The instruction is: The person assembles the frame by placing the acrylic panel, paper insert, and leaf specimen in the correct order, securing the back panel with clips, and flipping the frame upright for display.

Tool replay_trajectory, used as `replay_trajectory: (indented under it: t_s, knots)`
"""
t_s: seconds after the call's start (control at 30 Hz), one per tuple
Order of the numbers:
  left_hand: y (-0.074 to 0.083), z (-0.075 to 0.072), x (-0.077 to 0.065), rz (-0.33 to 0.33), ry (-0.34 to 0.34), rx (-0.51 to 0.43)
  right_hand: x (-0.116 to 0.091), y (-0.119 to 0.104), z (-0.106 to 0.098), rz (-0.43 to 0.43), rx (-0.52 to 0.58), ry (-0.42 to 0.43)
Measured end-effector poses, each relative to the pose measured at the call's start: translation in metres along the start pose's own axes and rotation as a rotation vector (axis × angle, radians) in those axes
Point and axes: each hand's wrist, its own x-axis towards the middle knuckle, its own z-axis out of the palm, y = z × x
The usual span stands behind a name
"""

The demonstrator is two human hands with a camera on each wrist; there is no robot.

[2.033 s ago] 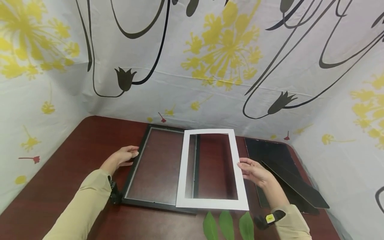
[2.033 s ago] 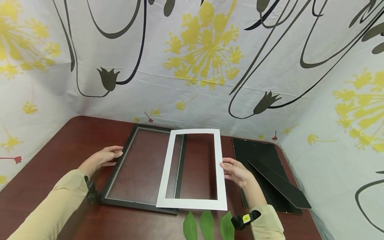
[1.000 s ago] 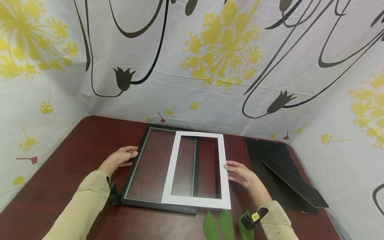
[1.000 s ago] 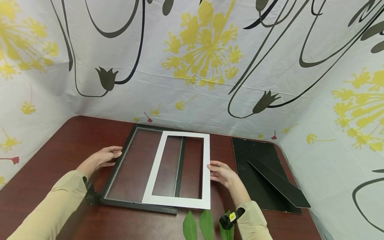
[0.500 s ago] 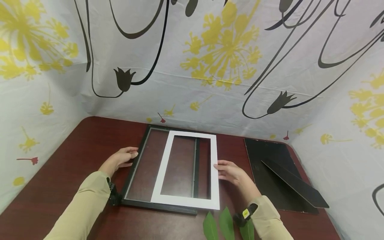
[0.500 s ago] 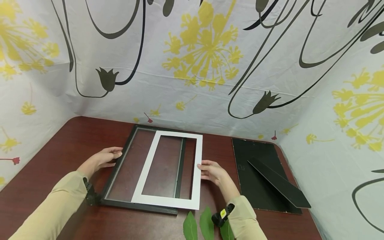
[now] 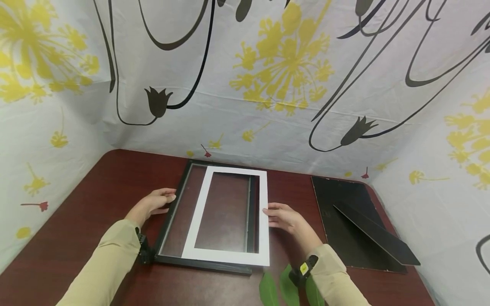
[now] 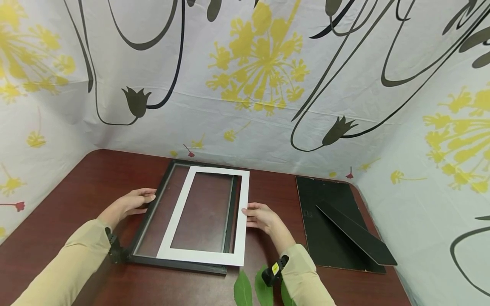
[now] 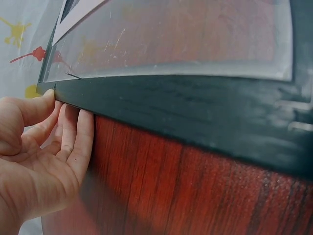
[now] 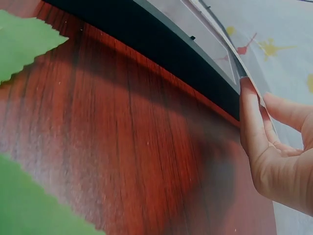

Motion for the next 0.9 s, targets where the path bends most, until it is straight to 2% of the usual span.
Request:
replay_trajectory:
  t_s: [0.33, 0.7, 0.9]
  knots:
    - [0.001, 0.0, -0.001, -0.001, 0.003, -0.001, 0.01, -0.006, 0.016, 0.02, -0.021, 0.014]
    - [0.001, 0.002, -0.001, -0.005, 0.012, -0.002, 0.017, -0.008, 0.033, 0.012, -0.095, 0.123]
    - [-0.001, 0.001, -0.002, 0.005, 0.012, 0.002, 0.021, -0.011, 0.041, 0.021, -0.13, 0.155]
